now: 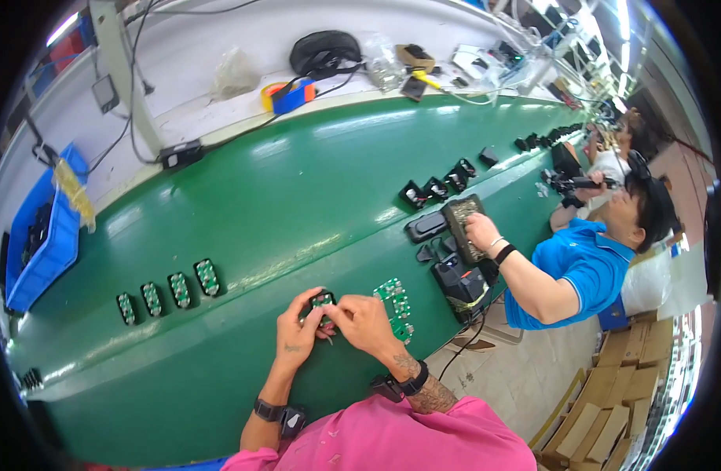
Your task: The person picks up circuit boards from a bin, fits them into plastic housings by hand, and places the assembled units onto the conveyor belt. After clearing the belt, the person gathers a pile of circuit boards and continues the assembly process.
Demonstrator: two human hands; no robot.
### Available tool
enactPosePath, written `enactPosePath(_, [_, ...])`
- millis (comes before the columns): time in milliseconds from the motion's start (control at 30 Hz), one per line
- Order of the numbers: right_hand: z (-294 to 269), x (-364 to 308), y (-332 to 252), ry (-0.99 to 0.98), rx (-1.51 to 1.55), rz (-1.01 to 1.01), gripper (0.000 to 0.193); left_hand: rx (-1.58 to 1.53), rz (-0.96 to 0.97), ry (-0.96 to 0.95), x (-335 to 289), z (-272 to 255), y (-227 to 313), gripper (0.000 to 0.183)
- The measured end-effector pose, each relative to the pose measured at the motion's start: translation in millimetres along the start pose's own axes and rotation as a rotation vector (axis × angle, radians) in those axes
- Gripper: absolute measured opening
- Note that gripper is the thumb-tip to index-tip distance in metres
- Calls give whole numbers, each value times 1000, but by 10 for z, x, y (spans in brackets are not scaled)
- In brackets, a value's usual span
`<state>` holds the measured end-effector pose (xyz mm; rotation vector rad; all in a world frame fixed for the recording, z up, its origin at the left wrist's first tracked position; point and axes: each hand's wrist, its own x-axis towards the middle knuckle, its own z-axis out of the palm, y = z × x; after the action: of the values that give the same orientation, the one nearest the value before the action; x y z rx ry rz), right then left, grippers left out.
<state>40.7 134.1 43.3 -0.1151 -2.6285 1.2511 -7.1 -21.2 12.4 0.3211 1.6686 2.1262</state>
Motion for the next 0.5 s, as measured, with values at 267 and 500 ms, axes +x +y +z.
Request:
enactPosePath(267, [109,-54,-145,27,217,210,41,68,6,50,-4,74,-48,31])
enactPosePath(500, [115,-40,-60,-76,228,109,44,96,-27,52,14,22,-14,31])
